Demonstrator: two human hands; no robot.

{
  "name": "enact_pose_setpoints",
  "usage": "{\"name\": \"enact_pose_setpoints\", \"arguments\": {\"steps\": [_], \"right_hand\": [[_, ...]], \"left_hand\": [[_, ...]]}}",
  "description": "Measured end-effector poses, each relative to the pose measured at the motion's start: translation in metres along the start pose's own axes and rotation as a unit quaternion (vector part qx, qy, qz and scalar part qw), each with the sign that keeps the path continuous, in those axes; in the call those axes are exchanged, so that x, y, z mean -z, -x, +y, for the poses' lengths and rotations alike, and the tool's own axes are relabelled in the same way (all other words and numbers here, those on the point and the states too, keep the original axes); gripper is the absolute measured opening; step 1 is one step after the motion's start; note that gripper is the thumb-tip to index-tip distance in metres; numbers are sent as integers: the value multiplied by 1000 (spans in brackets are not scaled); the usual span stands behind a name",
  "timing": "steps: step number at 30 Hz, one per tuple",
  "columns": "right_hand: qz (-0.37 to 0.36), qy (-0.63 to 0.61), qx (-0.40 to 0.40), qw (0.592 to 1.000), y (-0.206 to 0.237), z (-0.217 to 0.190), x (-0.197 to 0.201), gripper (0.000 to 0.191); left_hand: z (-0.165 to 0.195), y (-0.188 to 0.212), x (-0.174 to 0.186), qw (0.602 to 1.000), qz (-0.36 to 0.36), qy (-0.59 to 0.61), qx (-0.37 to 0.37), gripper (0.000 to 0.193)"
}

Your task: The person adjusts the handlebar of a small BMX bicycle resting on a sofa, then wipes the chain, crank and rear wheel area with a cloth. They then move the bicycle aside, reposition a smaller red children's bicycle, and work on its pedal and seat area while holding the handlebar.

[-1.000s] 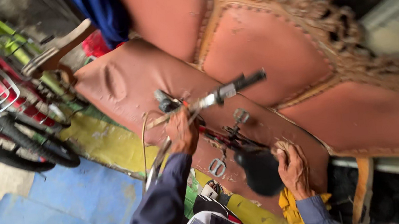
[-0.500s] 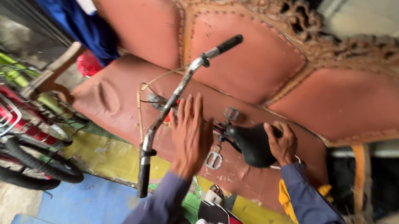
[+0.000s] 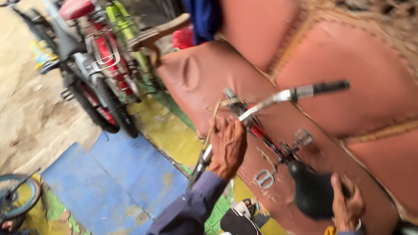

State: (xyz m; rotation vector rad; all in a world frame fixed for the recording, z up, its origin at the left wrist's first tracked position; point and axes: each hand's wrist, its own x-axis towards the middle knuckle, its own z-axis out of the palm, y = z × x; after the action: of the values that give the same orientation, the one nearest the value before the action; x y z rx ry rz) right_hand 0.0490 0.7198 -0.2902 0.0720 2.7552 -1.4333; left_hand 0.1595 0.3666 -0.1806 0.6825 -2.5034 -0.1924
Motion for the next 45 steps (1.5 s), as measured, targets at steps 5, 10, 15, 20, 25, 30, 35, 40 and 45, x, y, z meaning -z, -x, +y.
{"name": "enact_pose_setpoints", "arguments": {"steps": [5, 10, 15, 20, 25, 30, 35, 40, 45], "right_hand": [[27, 93, -30, 995, 61, -13, -33, 52], [9, -2, 4, 1000, 122, -48, -48, 45], [-71, -50, 71, 994, 168, -87, -53, 32], [-191, -59, 444, 873, 219, -119, -110, 16], [-273, -123, 103, 949, 299, -141, -191, 14], [-271, 25, 23, 962, 337, -192, -272, 28], [-330, -33, -9, 943, 375, -246, -335, 32], [-322, -77, -21, 943, 396, -297, -401, 33], [-355, -71, -14, 932, 400, -340, -476, 35]], "left_hand": [[-70, 51, 24, 971, -58, 212, 95, 24], [-145, 85, 82, 931, -62, 290, 214, 35], [-214, 133, 172, 927, -79, 284, 232, 35], [-307, 192, 257, 938, -47, 238, 248, 38], [-391, 259, 309, 928, -66, 182, 318, 47], [-445, 286, 346, 912, -1, 138, 386, 43], [-498, 289, 373, 869, 40, 148, 471, 43], [-560, 271, 376, 826, 30, 161, 539, 46], [-623, 243, 376, 834, 62, 139, 530, 44]]}}
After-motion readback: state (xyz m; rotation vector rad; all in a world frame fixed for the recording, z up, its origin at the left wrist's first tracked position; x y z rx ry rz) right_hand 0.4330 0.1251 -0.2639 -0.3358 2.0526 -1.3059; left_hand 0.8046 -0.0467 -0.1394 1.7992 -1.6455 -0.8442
